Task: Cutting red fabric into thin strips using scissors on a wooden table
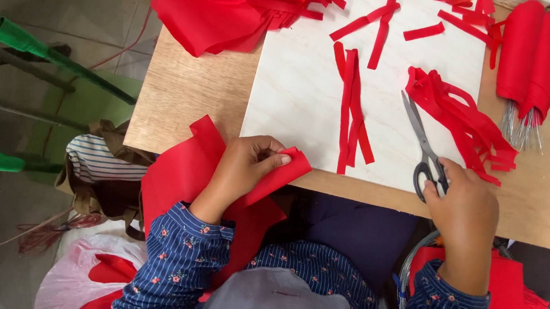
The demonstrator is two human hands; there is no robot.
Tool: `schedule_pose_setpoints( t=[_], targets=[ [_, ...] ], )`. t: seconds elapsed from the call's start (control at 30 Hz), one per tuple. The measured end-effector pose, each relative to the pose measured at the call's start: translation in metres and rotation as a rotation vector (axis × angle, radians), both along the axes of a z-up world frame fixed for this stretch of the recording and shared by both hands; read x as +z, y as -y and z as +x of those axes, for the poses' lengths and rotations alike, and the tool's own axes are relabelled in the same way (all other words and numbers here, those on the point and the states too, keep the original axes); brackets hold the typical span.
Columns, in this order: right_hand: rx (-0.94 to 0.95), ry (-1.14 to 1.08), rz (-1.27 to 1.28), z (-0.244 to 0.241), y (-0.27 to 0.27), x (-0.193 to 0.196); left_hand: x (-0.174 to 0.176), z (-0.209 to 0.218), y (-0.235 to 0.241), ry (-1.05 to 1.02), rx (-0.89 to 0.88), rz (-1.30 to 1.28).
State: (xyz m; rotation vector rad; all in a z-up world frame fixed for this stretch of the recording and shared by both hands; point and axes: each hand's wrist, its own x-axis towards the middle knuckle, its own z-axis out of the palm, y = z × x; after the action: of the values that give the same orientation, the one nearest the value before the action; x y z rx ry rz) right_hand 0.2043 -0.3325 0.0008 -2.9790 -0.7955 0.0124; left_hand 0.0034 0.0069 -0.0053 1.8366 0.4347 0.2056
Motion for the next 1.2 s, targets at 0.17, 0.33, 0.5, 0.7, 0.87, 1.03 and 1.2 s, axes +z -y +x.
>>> schedule_pose_setpoints(
  t=[0.17, 0.33, 0.5, 0.7, 0.87, 1.03, 1.2],
  targets=[
    [-0.038, -0.158, 0.09, -0.01, 0.004, 0.031, -0.001, -0.004, -0.001, -0.018, 0.041, -0.07],
    [0.235, -0.807, 0.858, -0.032, 0.032, 0.015, 0.003, -0.006, 0.0, 0.003, 0.0, -0.27],
    [0.126, -1.301, 1.059, -0.113, 0.01, -0.041, 0.006, -0.011, -0.003, -0.007, -0.035, -0.317],
    [0.361, -1.306, 0.884, -0.156, -0.037, -0.038, -0.001, -0.017, -0.005, 0.011, -0.04, -0.32],
    [0.357, -1.254, 0.736, -0.144, -0.057, -0.034, -0.005, -0.016, -0.005, 0.034, -0.051, -0.247],
    [0.312, -1.287, 0.739, -0.131, -0.069, -0.025, -0.004, -0.016, -0.004, 0.019, -0.059, -0.211],
    [0.361, -1.212, 0.758, -0.124, -0.077, -0.018, -0.003, -0.015, -0.005, 0.033, -0.054, -0.218]
  ],
)
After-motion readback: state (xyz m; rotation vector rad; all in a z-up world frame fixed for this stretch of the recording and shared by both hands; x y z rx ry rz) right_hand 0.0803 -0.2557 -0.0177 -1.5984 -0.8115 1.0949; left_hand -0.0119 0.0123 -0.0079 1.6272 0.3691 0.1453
